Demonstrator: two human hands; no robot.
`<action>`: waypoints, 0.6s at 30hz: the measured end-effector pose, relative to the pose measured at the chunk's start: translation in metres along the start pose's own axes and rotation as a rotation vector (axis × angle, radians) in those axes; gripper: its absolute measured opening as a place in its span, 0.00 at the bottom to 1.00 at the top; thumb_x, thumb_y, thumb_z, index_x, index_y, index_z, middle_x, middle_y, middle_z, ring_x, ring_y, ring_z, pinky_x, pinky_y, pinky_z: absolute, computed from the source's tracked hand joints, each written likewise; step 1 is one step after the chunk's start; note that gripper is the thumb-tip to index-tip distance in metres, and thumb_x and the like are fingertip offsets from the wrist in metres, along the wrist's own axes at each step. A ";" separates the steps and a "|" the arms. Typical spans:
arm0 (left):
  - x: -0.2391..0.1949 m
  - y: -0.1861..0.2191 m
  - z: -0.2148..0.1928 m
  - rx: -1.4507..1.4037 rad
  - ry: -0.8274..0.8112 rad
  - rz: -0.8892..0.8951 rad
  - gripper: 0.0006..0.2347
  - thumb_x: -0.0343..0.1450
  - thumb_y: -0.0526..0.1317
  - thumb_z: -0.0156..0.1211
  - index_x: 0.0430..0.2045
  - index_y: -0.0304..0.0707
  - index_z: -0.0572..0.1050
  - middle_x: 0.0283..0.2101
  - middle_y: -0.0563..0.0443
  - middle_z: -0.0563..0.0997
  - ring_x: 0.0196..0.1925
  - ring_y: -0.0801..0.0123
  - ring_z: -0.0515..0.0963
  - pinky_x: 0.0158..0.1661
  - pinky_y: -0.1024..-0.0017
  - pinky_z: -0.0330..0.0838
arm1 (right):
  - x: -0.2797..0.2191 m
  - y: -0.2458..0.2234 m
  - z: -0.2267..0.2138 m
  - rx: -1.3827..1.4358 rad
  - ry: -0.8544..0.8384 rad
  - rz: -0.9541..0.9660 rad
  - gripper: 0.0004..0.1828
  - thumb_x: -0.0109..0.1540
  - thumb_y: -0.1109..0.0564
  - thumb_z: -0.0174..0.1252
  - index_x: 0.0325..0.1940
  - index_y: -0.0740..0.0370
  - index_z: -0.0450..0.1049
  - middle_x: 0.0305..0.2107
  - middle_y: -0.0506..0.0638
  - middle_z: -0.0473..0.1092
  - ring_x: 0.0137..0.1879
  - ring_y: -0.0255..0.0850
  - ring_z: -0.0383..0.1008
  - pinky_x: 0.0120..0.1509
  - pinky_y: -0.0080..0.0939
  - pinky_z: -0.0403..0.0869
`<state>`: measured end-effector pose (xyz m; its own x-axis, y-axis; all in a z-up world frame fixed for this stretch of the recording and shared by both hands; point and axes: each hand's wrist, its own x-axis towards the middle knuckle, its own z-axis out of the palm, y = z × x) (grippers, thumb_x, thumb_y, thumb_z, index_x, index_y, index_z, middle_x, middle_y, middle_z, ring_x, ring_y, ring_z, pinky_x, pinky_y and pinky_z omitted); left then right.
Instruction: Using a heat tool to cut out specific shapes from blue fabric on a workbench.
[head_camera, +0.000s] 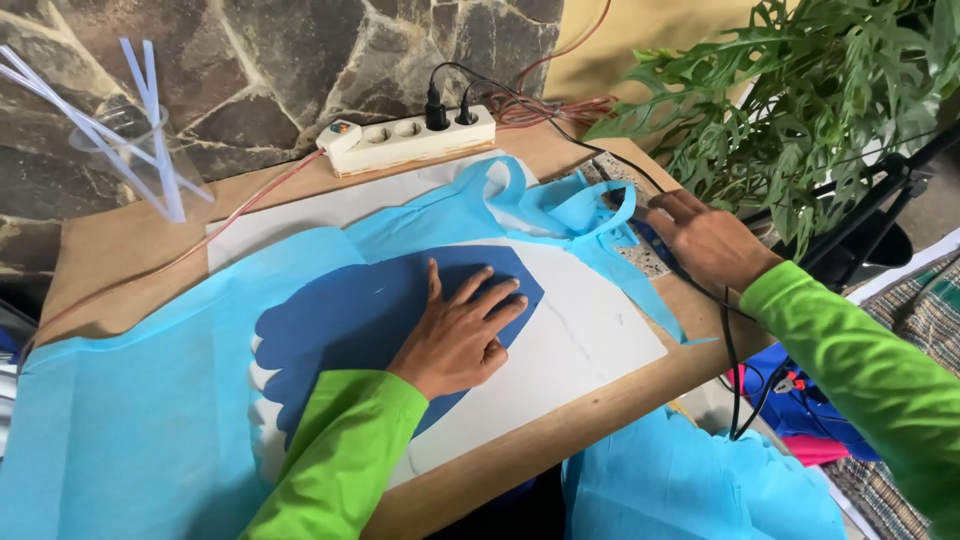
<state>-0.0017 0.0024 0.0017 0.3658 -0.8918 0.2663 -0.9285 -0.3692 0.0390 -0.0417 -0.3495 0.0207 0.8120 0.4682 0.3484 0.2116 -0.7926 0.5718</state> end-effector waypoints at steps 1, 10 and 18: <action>0.000 -0.001 -0.001 0.001 0.002 0.001 0.24 0.56 0.40 0.39 0.49 0.47 0.63 0.55 0.47 0.63 0.60 0.50 0.56 0.47 0.24 0.39 | 0.008 -0.005 -0.013 -0.002 0.001 0.000 0.14 0.60 0.53 0.39 0.47 0.56 0.63 0.37 0.48 0.64 0.47 0.41 0.70 0.43 0.39 0.74; 0.000 -0.001 0.001 0.000 0.005 -0.011 0.23 0.56 0.41 0.39 0.48 0.49 0.64 0.56 0.49 0.63 0.60 0.51 0.57 0.48 0.25 0.39 | 0.060 -0.076 -0.085 0.615 -0.494 0.464 0.33 0.59 0.38 0.37 0.65 0.49 0.41 0.34 0.68 0.69 0.45 0.64 0.70 0.52 0.60 0.68; 0.001 -0.001 0.003 0.015 0.007 -0.023 0.24 0.56 0.42 0.38 0.48 0.51 0.64 0.55 0.51 0.64 0.60 0.52 0.57 0.49 0.26 0.40 | 0.090 -0.099 -0.041 0.393 -0.391 0.336 0.26 0.57 0.46 0.46 0.57 0.50 0.50 0.48 0.59 0.62 0.52 0.58 0.66 0.48 0.54 0.72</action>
<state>-0.0001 0.0017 -0.0009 0.3864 -0.8813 0.2721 -0.9188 -0.3935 0.0303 -0.0117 -0.2131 0.0264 0.9911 0.0517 0.1227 0.0345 -0.9898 0.1385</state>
